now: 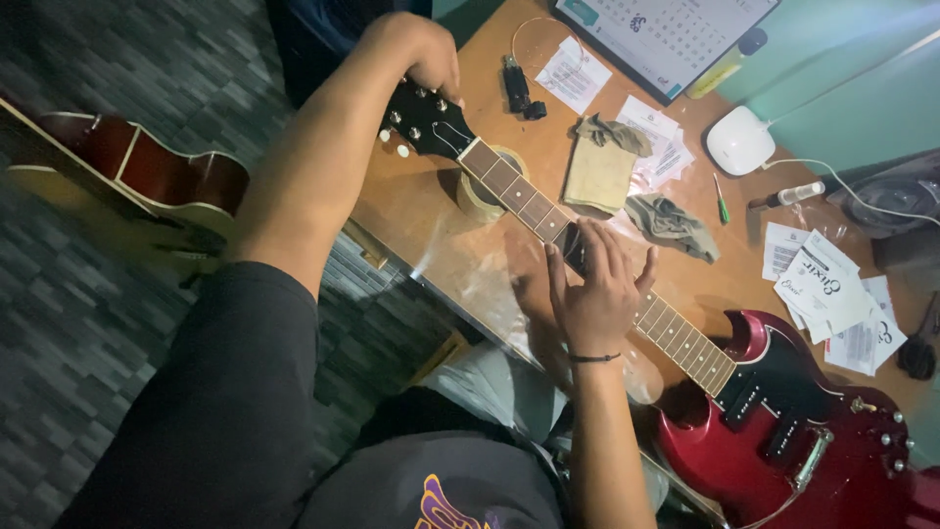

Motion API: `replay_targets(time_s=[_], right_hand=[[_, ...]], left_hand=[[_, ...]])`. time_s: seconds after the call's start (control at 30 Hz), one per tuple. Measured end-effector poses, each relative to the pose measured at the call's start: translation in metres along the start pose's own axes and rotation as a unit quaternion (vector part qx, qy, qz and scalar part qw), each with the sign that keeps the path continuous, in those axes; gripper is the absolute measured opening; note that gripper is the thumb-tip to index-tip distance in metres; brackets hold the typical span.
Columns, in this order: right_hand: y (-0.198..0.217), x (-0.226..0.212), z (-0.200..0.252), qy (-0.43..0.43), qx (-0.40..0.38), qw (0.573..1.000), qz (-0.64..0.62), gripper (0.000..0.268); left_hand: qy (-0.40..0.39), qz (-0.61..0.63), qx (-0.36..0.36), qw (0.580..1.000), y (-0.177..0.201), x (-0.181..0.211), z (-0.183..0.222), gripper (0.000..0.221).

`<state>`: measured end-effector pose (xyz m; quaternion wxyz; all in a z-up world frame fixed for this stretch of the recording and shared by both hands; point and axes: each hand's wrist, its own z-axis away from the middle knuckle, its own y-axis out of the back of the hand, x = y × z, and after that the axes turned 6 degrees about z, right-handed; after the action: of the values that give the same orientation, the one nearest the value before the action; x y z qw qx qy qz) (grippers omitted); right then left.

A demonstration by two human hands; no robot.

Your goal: Inspecting and adjusting the components of an electric guitar, specifically the strings and tuning pegs on the headstock.

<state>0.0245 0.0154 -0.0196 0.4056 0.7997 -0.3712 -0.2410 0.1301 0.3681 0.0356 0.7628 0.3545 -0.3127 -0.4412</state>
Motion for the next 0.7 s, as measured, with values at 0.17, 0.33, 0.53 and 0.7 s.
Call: replay_targets(time_s=[0.17, 0.33, 0.53, 0.7], right_hand=[[0.001, 0.002, 0.001, -0.014, -0.015, 1.000, -0.018, 0.030], [-0.004, 0.007, 0.003, -0.004, 0.002, 1.000, -0.013, 0.034], [0.000, 0.007, 0.002, -0.012, -0.011, 1.000, -0.026, 0.038], [-0.005, 0.009, 0.004, -0.002, -0.005, 1.000, -0.016, 0.042]], left_hand=[[-0.037, 0.119, -0.140, 0.982, -0.002, -0.011, -0.010, 0.039], [-0.024, 0.041, -0.092, 0.995, 0.004, 0.001, -0.001, 0.048], [0.010, 0.011, -0.014, 1.000, -0.002, -0.002, -0.018, 0.067], [-0.048, -0.019, -0.097, 0.994, 0.006, 0.007, 0.002, 0.045]])
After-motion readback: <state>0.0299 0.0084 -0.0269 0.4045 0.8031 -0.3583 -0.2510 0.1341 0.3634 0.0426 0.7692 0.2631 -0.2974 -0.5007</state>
